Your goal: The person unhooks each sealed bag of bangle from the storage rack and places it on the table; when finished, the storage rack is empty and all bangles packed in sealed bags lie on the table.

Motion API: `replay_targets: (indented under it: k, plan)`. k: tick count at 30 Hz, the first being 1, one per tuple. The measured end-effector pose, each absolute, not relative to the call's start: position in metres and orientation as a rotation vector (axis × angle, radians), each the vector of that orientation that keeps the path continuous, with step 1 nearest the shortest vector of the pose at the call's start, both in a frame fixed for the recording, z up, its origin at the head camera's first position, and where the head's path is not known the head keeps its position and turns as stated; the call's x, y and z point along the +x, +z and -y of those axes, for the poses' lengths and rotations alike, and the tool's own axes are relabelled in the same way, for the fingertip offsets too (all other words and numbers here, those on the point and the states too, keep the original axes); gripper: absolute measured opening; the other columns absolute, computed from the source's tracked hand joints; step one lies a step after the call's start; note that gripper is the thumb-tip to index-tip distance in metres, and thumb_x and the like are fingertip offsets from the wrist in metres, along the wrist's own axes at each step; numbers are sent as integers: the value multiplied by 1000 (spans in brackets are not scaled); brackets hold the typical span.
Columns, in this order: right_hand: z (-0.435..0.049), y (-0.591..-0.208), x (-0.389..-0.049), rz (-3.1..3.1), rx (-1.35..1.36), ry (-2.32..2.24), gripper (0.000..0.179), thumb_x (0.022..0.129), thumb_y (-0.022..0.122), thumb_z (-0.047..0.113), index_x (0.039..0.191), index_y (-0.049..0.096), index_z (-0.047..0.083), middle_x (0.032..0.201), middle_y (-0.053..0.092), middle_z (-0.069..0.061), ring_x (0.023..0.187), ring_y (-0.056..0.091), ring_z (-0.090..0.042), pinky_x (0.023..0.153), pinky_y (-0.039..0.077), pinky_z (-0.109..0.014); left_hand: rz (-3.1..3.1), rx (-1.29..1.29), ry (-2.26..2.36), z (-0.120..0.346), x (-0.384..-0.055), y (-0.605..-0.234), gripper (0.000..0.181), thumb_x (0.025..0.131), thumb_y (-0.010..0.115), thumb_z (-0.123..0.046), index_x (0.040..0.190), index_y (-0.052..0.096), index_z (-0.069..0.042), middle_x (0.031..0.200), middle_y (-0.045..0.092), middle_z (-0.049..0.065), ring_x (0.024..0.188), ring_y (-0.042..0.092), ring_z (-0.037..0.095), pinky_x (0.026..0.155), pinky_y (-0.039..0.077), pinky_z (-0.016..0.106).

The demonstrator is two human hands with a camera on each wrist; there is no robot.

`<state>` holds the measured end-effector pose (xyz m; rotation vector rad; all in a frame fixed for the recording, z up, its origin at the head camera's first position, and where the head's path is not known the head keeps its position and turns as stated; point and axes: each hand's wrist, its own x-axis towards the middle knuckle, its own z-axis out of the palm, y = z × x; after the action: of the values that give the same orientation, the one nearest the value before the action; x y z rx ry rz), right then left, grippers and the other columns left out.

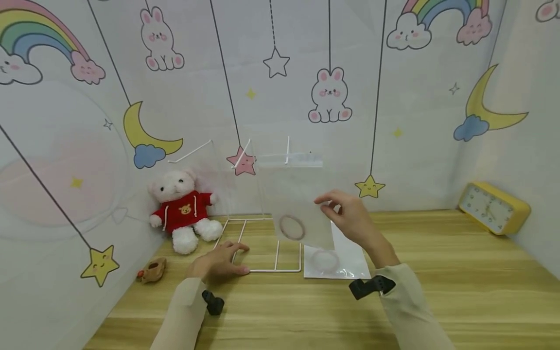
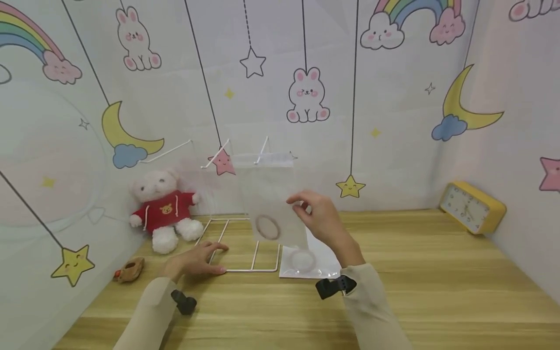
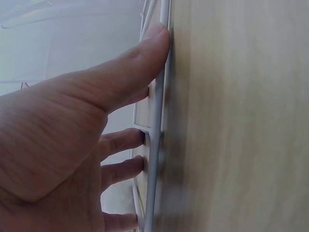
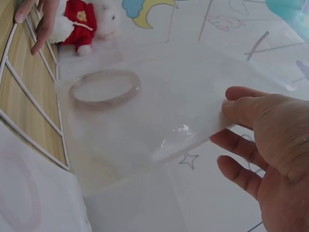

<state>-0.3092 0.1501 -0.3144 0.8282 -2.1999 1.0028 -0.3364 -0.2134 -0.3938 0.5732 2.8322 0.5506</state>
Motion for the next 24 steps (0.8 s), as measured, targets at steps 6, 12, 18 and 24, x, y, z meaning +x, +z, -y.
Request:
replay_targets:
  k: [6, 12, 18, 24]
  plan:
    - [-160, -311, -307, 2146, 791, 984, 19, 91, 68, -6, 104, 75, 6, 102, 74, -6, 80, 65, -17, 64, 51, -26, -2824, 573, 552, 213, -335, -395, 63, 87, 76, -45, 140, 54, -20, 141, 47, 15, 133, 42, 39, 102, 38, 60]
    - [-166, -300, -303, 2053, 790, 949, 19, 90, 68, -7, 102, 76, 6, 99, 74, -5, 78, 64, -15, 64, 51, -21, -2826, 567, 553, 213, -335, -395, 62, 87, 76, -45, 140, 54, -21, 141, 47, 15, 134, 41, 40, 102, 38, 60]
    - [-172, -288, -296, 1981, 785, 956, 20, 89, 68, -9, 100, 77, 6, 97, 75, -5, 77, 66, -16, 64, 49, -16, -2825, 561, 543, 213, -337, -394, 62, 88, 74, -47, 141, 53, -22, 143, 45, 14, 135, 40, 40, 102, 38, 61]
    - [-178, -279, -285, 1950, 760, 1007, 22, 90, 68, -9, 100, 78, 7, 97, 75, -4, 78, 62, -7, 62, 47, -15, -2820, 576, 555, 213, -336, -393, 63, 88, 75, -45, 141, 53, -20, 142, 46, 15, 133, 41, 41, 101, 38, 61]
